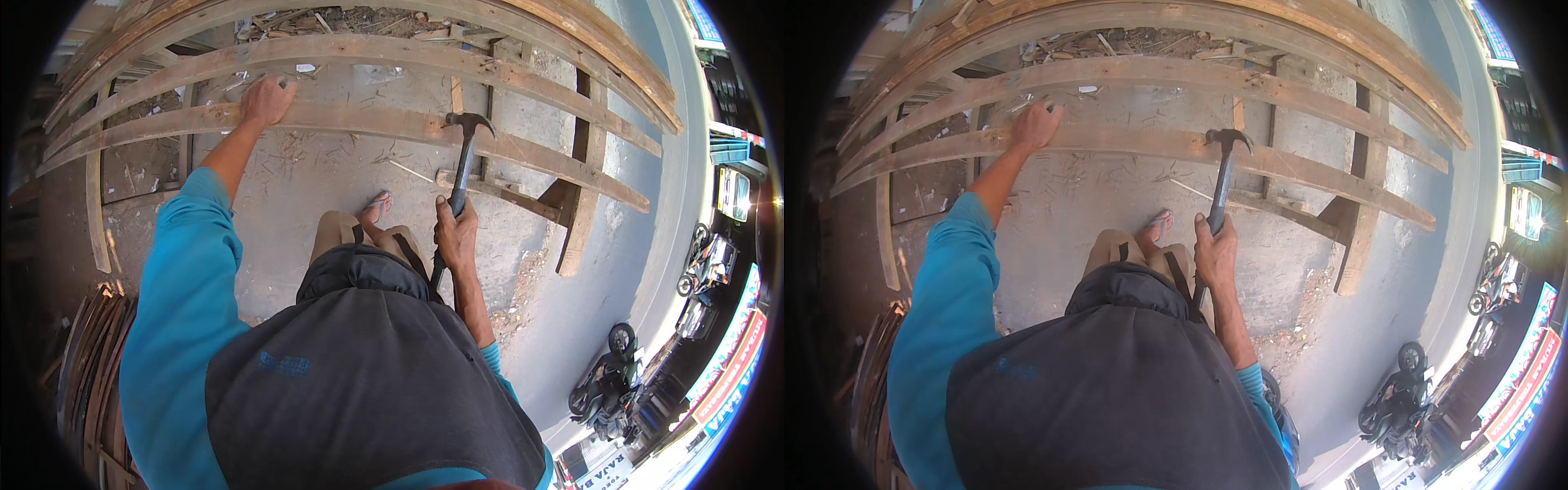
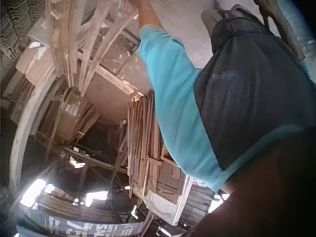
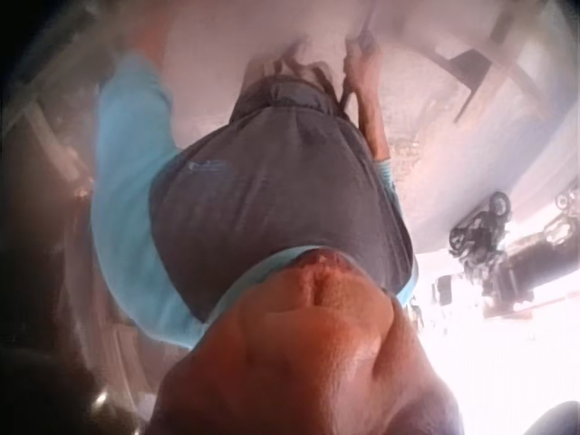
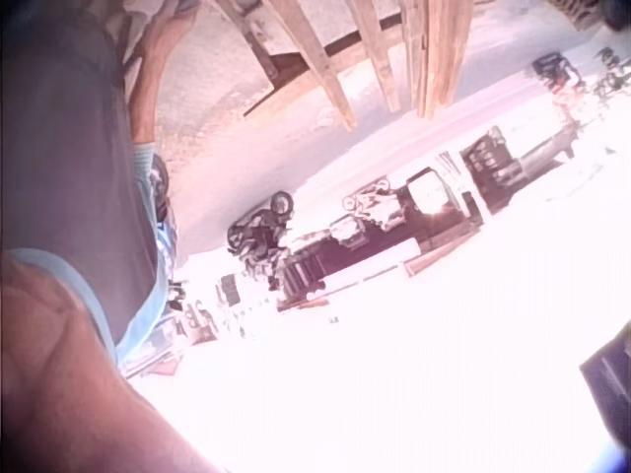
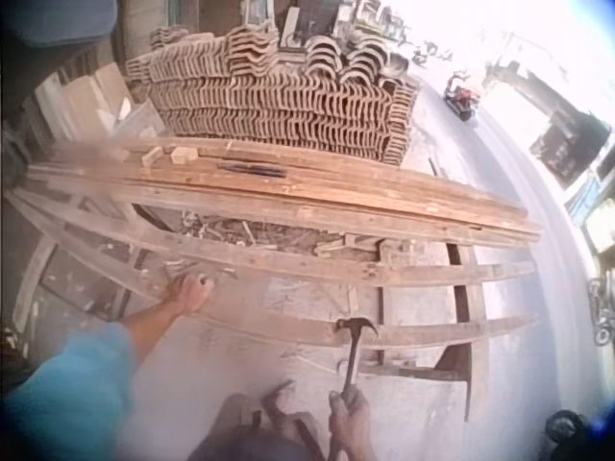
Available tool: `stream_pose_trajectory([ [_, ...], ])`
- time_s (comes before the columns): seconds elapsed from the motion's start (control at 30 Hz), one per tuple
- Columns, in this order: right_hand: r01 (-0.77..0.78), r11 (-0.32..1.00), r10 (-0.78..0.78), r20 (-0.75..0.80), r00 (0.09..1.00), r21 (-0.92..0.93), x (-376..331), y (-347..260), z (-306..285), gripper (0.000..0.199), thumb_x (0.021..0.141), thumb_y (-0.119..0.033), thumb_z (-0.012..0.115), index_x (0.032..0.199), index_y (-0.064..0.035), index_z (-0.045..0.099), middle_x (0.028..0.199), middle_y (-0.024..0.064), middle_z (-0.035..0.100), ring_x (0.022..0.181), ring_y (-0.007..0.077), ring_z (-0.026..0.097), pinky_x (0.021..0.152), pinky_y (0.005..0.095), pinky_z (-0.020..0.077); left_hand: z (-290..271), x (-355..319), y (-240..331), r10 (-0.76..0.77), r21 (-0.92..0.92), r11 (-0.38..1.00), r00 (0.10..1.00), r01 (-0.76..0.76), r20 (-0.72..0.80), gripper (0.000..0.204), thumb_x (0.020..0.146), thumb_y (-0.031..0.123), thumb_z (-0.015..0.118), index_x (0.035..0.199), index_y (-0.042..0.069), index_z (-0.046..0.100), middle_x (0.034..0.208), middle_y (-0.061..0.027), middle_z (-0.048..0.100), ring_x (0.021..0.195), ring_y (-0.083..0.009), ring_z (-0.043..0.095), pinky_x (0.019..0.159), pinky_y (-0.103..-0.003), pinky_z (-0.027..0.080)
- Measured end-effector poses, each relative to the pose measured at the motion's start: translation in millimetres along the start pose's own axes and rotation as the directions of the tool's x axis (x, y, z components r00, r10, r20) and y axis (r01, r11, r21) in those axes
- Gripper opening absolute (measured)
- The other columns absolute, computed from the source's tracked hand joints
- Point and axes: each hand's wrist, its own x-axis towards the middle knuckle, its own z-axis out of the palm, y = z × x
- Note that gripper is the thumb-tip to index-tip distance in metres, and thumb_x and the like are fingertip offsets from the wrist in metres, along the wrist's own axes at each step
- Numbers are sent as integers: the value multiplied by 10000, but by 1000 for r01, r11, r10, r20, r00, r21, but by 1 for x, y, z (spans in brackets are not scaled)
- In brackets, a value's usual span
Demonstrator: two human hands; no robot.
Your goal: The person hammers a wooden beam into a frame on a workbench and then uses the claw of the hammer to pry a small piece of wood off the frame.
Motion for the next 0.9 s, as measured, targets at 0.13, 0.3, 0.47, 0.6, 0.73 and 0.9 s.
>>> stream_pose_trajectory([
  [0.13, 213, 955, -150, -282, 948, 208, -25, -78, -19, 282, 999, -256, 664, 898, -56, 492, 592, -6, 470, 455, 79, 453, 408, 250, 379, 10, 1, -2, -4, -1, 1000, 999, 4, 42, 484, 881, 467, 514, 1102, 98, 735, 1138, -224, 705, 1098, -410, 651, 961, -496, 493],
  [0.3, 834, 532, -609, -617, 498, 148, -7, -136, -46, 300, 1009, -221, 641, 847, -37, 469, 584, 44, 484, 459, 106, 472, 422, 256, 432, 10, 4, -8, -20, -24, 1000, 1000, 20, -17, 477, 886, 473, 515, 1098, 106, 735, 1135, -210, 707, 1089, -407, 653, 951, -500, 497],
  [0.47, 201, 967, -226, -159, 961, -160, 4, -4, 9, 258, 975, -195, 652, 954, 33, 534, 726, 171, 587, 696, 233, 580, 646, 385, 475, 8, 3, 2, 2, -3, 1000, 1000, -2, -29, 474, 884, 471, 520, 1100, 105, 729, 1162, -208, 698, 1094, -405, 649, 951, -504, 496],
  [0.6, 49, 996, -44, 66, 997, -70, 15, 16, 11, 279, 963, -245, 658, 941, -3, 522, 642, 80, 524, 553, 165, 533, 516, 348, 437, 9, 10, -3, -48, -28, 998, 999, 48, -22, 461, 879, 457, 526, 1095, 98, 721, 1185, -208, 689, 1117, -411, 636, 953, -505, 493],
  [0.73, -45, 989, 48, -19, 999, 141, 2, -10, -11, 239, 981, -244, 645, 932, -52, 514, 616, 3, 499, 464, 97, 475, 425, 277, 395, 9, 2, -6, -47, -57, 997, 998, 45, -48, 457, 873, 452, 526, 1089, 97, 715, 1188, -210, 688, 1134, -409, 629, 965, -503, 487],
  [0.9, -7, 805, 148, -188, 971, 593, 35, -12, -56, 209, 959, -186, 636, 908, -65, 474, 695, 13, 467, 473, 96, 442, 429, 268, 398, 18, 2, -6, -71, -25, 997, 997, 71, -31, 465, 875, 459, 524, 1098, 97, 711, 1192, -216, 687, 1137, -406, 630, 970, -508, 486],
])
